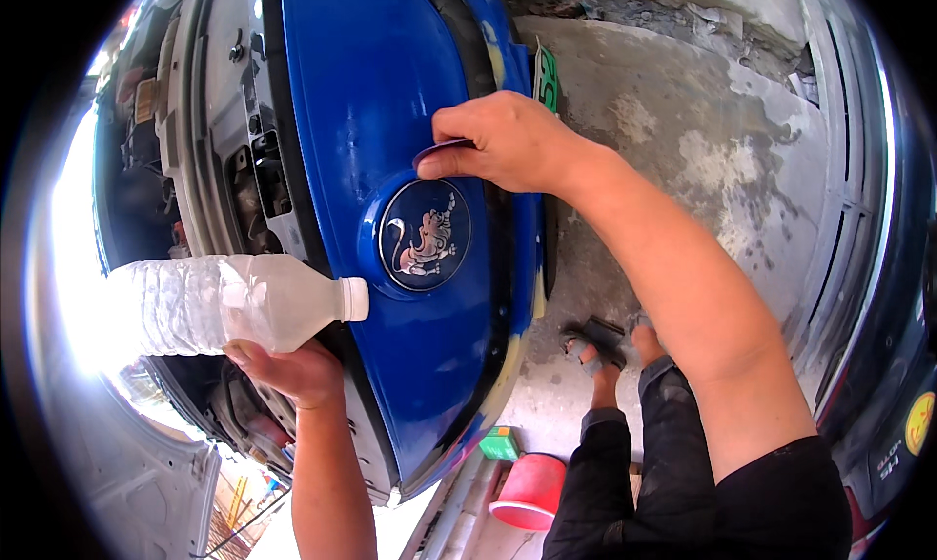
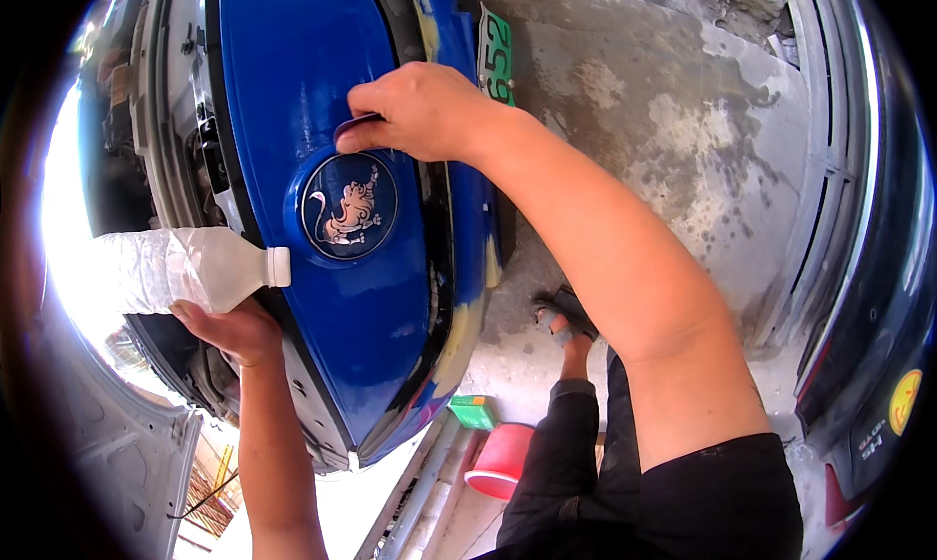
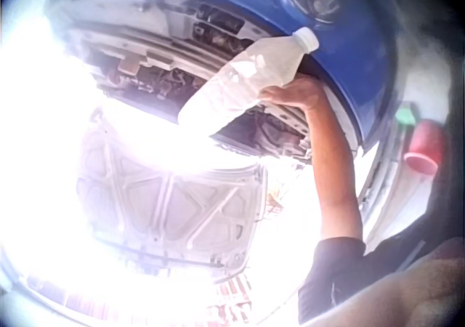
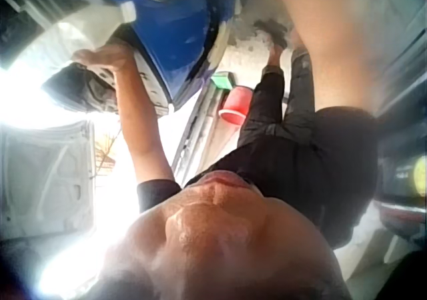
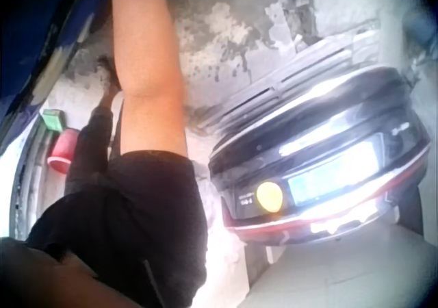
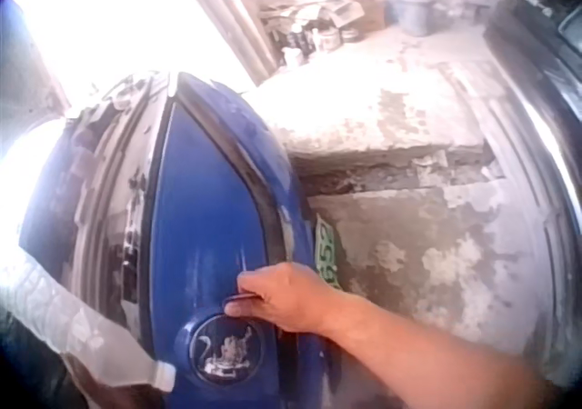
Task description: The person pours water from a bottle while using a purple sanding block to sand down a patch of yellow body filler on a blue car's front bumper. They move the block back and forth and in circular motions over the surface, repeatedly adding water from the bottle.
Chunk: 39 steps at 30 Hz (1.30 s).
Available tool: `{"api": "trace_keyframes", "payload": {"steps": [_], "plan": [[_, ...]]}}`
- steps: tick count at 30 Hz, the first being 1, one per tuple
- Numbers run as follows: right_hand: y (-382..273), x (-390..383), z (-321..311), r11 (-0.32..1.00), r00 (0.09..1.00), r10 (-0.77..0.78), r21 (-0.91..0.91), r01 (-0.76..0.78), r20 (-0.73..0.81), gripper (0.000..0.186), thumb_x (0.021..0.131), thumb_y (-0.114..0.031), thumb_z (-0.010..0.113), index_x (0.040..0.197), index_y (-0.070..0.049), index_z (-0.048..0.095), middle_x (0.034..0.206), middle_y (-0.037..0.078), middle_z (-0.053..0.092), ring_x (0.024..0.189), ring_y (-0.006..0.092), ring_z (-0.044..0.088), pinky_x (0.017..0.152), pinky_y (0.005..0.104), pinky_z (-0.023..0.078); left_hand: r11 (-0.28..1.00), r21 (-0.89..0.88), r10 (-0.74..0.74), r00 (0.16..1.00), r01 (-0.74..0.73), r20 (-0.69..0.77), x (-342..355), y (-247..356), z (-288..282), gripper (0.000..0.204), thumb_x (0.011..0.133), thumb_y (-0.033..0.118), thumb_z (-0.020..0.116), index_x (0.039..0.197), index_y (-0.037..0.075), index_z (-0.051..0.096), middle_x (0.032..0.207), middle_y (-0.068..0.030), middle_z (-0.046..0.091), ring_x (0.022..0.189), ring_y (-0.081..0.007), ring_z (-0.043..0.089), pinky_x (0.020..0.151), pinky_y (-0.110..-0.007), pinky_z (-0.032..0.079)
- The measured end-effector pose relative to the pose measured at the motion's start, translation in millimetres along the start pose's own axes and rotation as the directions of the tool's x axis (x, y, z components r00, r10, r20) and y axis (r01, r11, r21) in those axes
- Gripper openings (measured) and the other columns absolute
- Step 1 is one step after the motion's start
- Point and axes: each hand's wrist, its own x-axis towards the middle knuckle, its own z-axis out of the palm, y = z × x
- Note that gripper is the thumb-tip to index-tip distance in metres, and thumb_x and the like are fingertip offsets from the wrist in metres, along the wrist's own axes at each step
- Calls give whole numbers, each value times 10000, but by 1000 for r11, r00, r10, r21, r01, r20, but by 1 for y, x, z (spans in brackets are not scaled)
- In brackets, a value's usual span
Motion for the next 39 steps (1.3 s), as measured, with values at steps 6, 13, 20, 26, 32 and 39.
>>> {"api": "trace_keyframes", "payload": {"steps": [6,13,20,26,32,39], "plan": [[0,-32,10,926,947,320,197,-322,43,366,862,-446,643,937,-94,708,832,134,695,781,283,671,706,360,520,1000,4,7,995,-7,98,4,0,-5,638,939,523,344,1399,81,321,1339,-116,471,1211,-254,506,1023,-420,411],[-18,-60,25,767,821,564,314,-559,84,364,883,-421,629,1015,-91,704,897,145,697,842,299,670,746,369,517,1000,30,1,999,-2,34,2,3,3,712,923,615,330,1405,91,324,1373,-126,440,1281,-261,427,1073,-395,324],[-35,-93,59,594,709,704,513,-620,41,373,897,-385,623,1065,-59,691,970,170,696,912,312,670,809,365,511,998,68,13,996,-20,89,3,5,6,726,924,622,323,1409,82,309,1365,-145,437,1278,-277,426,1077,-404,324],[-60,-110,85,416,629,772,674,-610,92,429,910,-408,600,1118,-40,674,1030,172,693,953,318,666,838,364,510,999,4,49,991,-50,123,3,5,5,620,929,528,379,1356,79,337,1299,-136,470,1233,-256,459,1053,-404,354],[-94,-113,100,381,592,803,699,-605,74,447,933,-406,560,1107,-7,664,990,189,693,924,325,671,818,361,515,998,-10,56,988,-56,143,-1,9,10,612,939,515,385,1347,61,360,1287,-139,478,1219,-248,467,1041,-393,361],[-140,-110,96,400,765,642,829,-390,50,366,883,-364,632,1037,-38,692,967,165,700,893,293,677,797,344,516,997,-69,-7,974,23,226,3,5,3,602,955,501,385,1343,41,393,1268,-127,517,1182,-238,507,1021,-371,383]]}}
